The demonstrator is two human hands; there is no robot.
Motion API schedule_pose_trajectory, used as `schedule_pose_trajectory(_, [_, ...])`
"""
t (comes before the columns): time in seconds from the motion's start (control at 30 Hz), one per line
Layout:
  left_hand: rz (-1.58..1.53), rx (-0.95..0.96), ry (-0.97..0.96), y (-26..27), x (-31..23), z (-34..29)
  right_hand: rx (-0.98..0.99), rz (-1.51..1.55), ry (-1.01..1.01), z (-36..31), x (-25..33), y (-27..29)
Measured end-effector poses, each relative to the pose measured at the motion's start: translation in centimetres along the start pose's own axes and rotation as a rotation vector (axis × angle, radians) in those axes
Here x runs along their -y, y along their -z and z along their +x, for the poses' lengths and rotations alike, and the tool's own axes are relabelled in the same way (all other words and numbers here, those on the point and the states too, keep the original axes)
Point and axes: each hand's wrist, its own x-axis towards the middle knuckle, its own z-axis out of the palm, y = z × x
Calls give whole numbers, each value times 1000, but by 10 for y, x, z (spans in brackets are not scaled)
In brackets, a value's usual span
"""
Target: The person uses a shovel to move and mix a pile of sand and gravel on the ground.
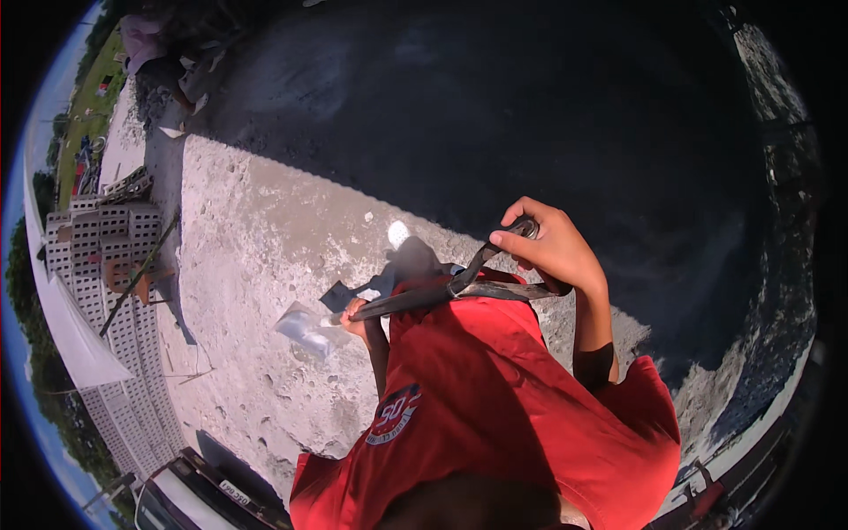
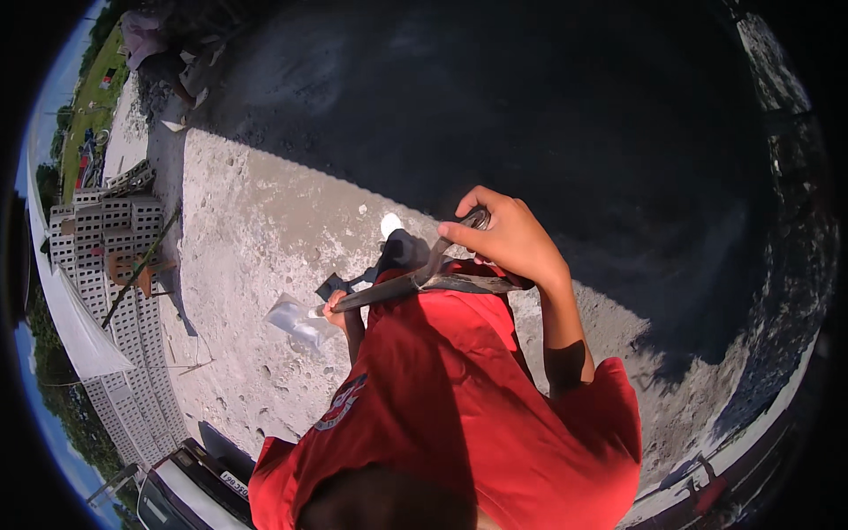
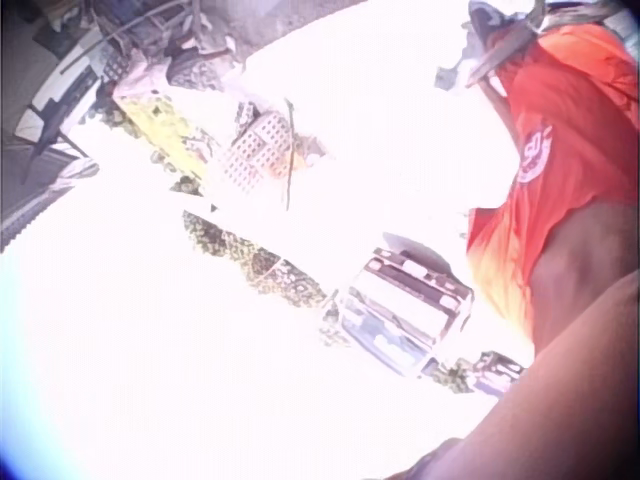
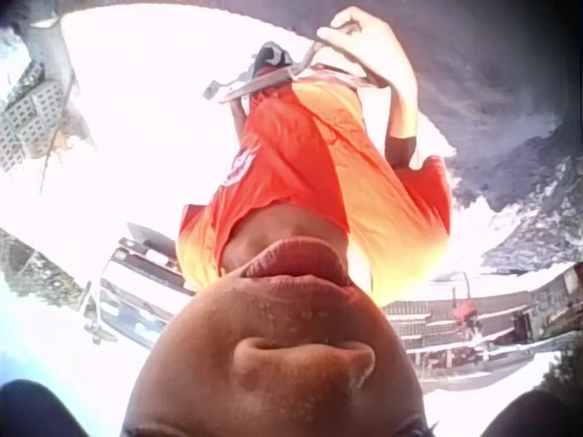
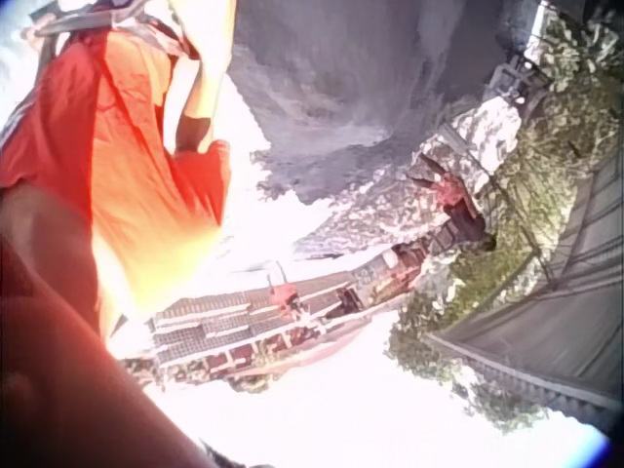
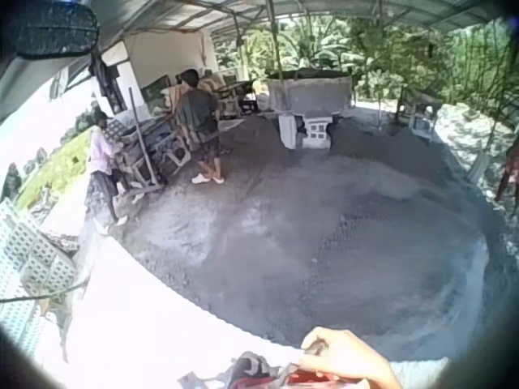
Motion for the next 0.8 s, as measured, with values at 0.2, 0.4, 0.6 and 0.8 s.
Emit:
schedule_pose_trajectory(0.2, [84,-29,328,-46,43,233,-170,381,-222,93,4,8])
schedule_pose_trajectory(0.4, [350,-61,688,-100,191,485,-539,525,-329,196,33,29])
schedule_pose_trajectory(0.6, [1082,-228,855,-129,427,660,-978,405,-173,263,43,47])
schedule_pose_trajectory(0.8, [1274,-279,1232,-94,675,731,-1108,197,-81,365,27,149])
